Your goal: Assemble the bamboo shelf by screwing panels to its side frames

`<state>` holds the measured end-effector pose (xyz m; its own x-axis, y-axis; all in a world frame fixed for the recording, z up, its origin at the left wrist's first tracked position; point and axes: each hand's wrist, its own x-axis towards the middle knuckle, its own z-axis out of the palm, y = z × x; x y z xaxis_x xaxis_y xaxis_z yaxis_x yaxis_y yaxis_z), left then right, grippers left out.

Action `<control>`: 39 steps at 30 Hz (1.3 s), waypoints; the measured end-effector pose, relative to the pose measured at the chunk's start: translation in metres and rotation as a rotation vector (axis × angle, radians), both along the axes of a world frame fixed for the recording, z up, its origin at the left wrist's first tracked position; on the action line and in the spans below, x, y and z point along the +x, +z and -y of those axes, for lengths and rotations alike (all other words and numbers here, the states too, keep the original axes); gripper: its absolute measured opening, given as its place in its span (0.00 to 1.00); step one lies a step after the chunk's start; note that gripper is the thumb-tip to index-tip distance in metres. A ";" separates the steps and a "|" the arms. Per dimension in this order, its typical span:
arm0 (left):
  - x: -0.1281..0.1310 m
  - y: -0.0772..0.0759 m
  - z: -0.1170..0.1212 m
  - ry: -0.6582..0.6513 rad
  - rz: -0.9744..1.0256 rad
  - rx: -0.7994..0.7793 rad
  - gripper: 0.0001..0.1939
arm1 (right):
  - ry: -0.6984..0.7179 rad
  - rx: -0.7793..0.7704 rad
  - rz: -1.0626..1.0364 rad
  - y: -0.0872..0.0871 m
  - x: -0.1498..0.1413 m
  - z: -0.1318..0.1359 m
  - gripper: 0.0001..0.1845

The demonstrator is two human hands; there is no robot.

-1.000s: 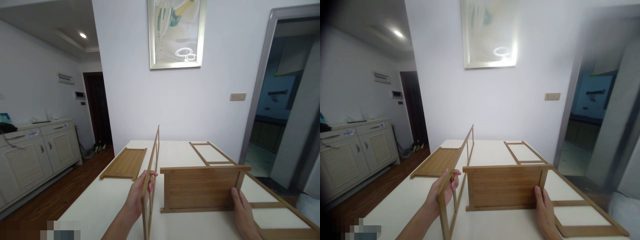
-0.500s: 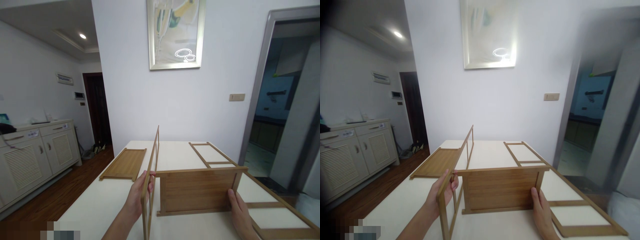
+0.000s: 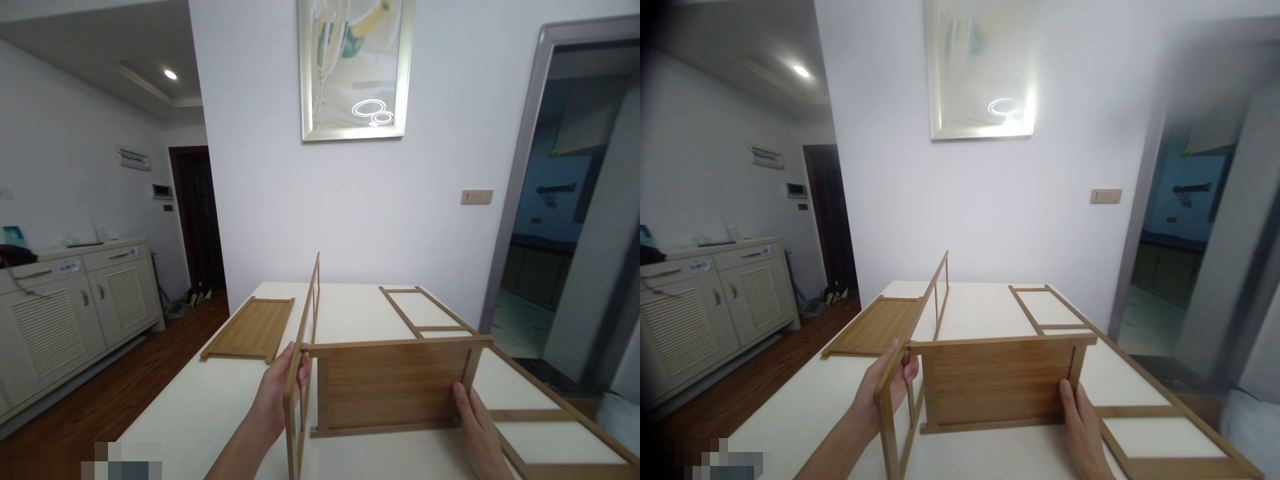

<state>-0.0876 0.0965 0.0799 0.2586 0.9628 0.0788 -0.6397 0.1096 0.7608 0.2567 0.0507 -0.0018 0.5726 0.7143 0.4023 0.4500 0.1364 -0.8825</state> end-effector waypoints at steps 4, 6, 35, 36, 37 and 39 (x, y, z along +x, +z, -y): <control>0.000 0.000 -0.002 -0.006 -0.007 0.012 0.16 | 0.003 -0.007 -0.005 0.000 0.000 -0.001 0.23; 0.000 0.001 -0.002 -0.003 -0.015 0.018 0.16 | 0.006 -0.005 -0.002 0.000 0.000 -0.001 0.23; 0.002 0.003 0.001 0.003 -0.055 0.031 0.18 | -0.023 -0.041 0.058 -0.004 0.000 -0.002 0.23; 0.002 0.003 0.001 0.002 -0.055 0.036 0.18 | -0.026 -0.045 0.065 -0.004 -0.001 -0.001 0.23; 0.002 0.003 0.001 0.001 -0.053 0.041 0.18 | -0.031 -0.045 0.071 -0.003 -0.001 -0.001 0.24; 0.001 0.003 0.001 -0.001 -0.038 0.048 0.17 | -0.039 -0.048 0.083 -0.003 -0.001 0.000 0.24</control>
